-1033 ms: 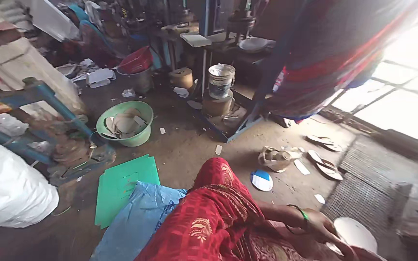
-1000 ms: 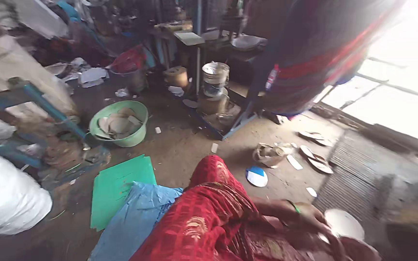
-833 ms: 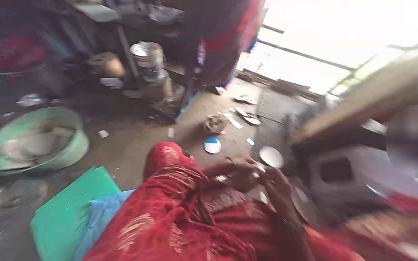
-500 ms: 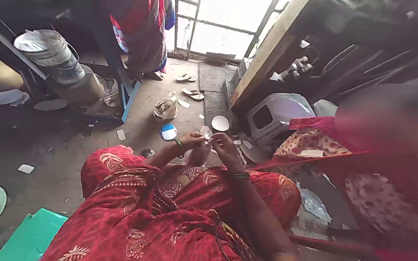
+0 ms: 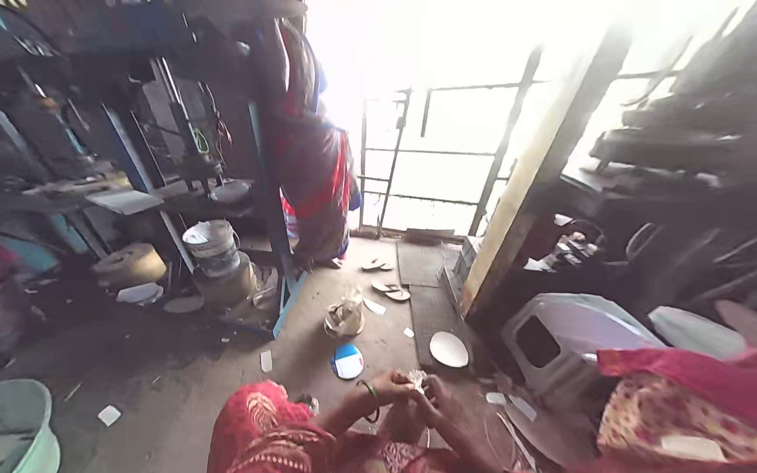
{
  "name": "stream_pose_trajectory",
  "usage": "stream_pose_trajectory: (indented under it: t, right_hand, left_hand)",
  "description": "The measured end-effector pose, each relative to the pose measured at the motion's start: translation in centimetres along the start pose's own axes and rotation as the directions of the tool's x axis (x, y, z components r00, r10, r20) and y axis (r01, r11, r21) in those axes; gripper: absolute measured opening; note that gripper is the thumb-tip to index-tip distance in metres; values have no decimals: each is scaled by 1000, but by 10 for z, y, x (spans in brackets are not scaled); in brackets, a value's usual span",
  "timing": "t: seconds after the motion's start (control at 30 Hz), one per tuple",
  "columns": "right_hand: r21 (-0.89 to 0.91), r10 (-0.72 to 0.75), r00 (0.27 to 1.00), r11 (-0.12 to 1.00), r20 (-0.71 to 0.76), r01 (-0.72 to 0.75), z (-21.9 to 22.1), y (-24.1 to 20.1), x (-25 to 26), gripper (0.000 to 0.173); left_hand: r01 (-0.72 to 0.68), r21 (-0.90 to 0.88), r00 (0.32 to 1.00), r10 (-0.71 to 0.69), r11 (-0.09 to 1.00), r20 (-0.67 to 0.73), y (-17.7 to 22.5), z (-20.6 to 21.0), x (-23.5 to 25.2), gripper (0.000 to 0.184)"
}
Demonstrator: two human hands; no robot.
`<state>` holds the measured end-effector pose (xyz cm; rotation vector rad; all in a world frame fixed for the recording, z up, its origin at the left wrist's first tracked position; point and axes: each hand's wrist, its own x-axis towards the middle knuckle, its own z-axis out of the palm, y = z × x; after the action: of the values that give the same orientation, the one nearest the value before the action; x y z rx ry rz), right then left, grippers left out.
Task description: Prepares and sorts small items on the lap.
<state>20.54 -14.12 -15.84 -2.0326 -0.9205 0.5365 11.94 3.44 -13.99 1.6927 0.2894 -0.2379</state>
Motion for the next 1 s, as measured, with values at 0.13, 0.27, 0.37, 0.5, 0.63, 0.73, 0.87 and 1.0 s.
stream_pose_trajectory:
  t: [0.13,0.27,0.37,0.5,0.63,0.73,0.87,1.0]
  right_hand:
    - [-59,-49,999,997,15,50,1,0,-7,41]
    - [-345,-69,997,937,-21,58,2,-9,-15,41]
    - [-400,-62,998,915,6,59,0,-16,-20,42]
    - [-103,-13,996,994,92,23,-5,-4,-12,44]
    - [636,72,996,772,-45,-27,-8,6,-8,30]
    - [706,109,982,708,-152,31,-19,0,-7,28]
    - [438,-36,982,891,-185,115,-14,13,1,24]
    - [41,-175,972,982,-156,184,-12,2,-8,26]
  left_hand:
    - [9,261,999,-20,965,40,7,0,-4,36]
    - [-37,467,999,30,884,21,7,3,-1,34]
    - [-109,579,993,112,808,31,3,4,2,31]
    - [-208,642,975,212,738,73,3,8,-1,26]
    - [-190,619,981,172,762,89,7,4,-3,33]
    - [-67,415,998,55,907,40,-2,1,0,37]
    - [-20,55,999,18,998,42,-6,1,-3,30]
    - [12,-66,996,-6,998,91,3,3,-14,26]
